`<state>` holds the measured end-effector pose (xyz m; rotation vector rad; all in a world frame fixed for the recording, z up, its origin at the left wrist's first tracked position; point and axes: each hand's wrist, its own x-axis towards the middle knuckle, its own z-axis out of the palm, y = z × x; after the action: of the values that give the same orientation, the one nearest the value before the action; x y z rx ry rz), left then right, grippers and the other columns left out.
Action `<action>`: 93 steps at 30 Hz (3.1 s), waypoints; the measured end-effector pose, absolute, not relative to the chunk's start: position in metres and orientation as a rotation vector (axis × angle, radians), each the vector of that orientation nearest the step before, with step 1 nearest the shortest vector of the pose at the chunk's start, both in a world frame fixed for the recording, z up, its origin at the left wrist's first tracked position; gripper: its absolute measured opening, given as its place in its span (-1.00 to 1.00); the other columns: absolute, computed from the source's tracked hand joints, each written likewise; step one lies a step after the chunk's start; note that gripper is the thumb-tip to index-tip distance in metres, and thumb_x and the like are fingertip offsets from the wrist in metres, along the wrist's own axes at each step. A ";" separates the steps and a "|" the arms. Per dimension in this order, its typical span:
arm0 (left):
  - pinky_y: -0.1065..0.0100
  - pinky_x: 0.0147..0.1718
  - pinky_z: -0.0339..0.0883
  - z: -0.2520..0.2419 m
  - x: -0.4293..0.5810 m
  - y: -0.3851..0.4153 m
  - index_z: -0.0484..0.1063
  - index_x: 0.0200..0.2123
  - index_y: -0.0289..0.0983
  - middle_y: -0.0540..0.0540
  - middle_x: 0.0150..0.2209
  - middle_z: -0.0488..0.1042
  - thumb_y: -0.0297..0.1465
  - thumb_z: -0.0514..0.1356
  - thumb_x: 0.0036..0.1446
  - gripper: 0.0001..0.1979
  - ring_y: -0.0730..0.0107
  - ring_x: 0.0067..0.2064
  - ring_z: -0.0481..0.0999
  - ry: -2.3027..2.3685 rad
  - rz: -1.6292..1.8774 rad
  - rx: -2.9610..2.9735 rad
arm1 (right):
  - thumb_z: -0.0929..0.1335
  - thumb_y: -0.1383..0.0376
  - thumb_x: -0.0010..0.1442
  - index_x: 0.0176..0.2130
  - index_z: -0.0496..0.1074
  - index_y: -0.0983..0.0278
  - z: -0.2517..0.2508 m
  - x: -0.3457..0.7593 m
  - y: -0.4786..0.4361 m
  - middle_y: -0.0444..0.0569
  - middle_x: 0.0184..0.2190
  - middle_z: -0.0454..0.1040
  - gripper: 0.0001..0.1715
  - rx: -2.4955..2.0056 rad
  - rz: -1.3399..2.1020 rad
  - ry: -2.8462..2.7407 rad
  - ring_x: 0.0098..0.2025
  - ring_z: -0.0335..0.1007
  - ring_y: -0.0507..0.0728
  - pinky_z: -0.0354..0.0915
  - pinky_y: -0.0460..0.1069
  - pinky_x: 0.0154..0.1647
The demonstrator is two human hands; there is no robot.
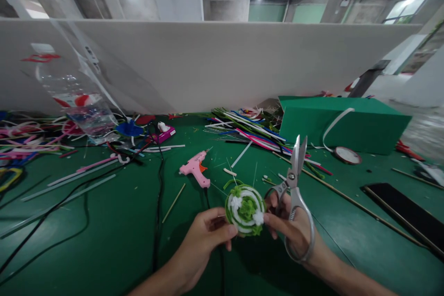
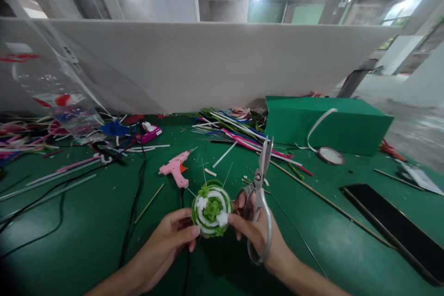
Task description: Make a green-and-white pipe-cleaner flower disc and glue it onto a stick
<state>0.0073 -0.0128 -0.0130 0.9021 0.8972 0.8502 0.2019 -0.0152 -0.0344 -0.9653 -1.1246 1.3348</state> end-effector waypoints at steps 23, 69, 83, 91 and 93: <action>0.43 -0.52 0.27 -0.014 0.008 -0.014 0.55 -0.34 -0.34 -0.11 -0.41 0.48 -0.37 0.31 -0.07 -0.81 0.39 -0.41 0.33 0.968 0.887 0.943 | 0.45 0.14 -0.03 -0.44 0.13 0.22 -0.033 0.197 -0.020 -0.22 -0.55 0.20 -0.58 -0.983 1.413 -1.175 -0.57 0.14 -0.05 0.26 -0.17 -0.68; 0.45 -0.60 0.19 -0.014 0.003 -0.011 0.55 -0.47 -0.36 -0.05 -0.56 0.44 -0.38 0.23 -0.05 -0.84 0.52 -0.62 0.32 1.040 0.863 1.186 | 0.41 0.16 0.02 -0.38 0.17 0.22 -0.026 0.206 -0.015 -0.21 -0.52 0.21 -0.66 -1.014 1.359 -1.085 -0.61 0.12 -0.06 0.15 -0.18 -0.72; 0.46 -0.54 0.22 -0.009 0.004 -0.010 0.50 -0.56 -0.33 -0.02 -0.57 0.40 -0.36 0.24 -0.03 -0.83 0.48 -0.55 0.34 1.079 0.838 1.190 | 0.39 0.21 0.08 -0.34 0.20 0.22 -0.033 0.209 -0.015 -0.17 -0.44 0.26 -0.73 -0.983 1.347 -1.119 -0.57 0.18 -0.06 0.20 -0.18 -0.69; 0.42 -0.52 0.23 -0.015 0.004 -0.011 0.48 -0.48 -0.32 -0.03 -0.51 0.40 -0.29 0.22 0.02 -0.80 0.46 -0.52 0.33 1.070 0.858 1.136 | 0.40 0.21 0.07 -0.32 0.19 0.22 -0.036 0.210 -0.015 -0.18 -0.43 0.26 -0.71 -0.965 1.342 -1.133 -0.57 0.17 -0.07 0.19 -0.18 -0.69; 0.47 -0.60 0.13 -0.017 0.004 -0.010 0.47 -0.47 -0.32 0.01 -0.55 0.34 -0.27 0.23 0.00 -0.79 0.53 -0.58 0.25 1.106 0.869 1.125 | 0.40 0.20 0.07 -0.32 0.19 0.21 -0.036 0.210 -0.015 -0.18 -0.43 0.25 -0.70 -0.975 1.365 -1.132 -0.57 0.16 -0.07 0.19 -0.18 -0.68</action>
<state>0.0039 -0.0101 -0.0173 1.1246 1.1060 0.8687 0.2100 -0.0153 -0.0362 -0.9754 -1.1317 1.3650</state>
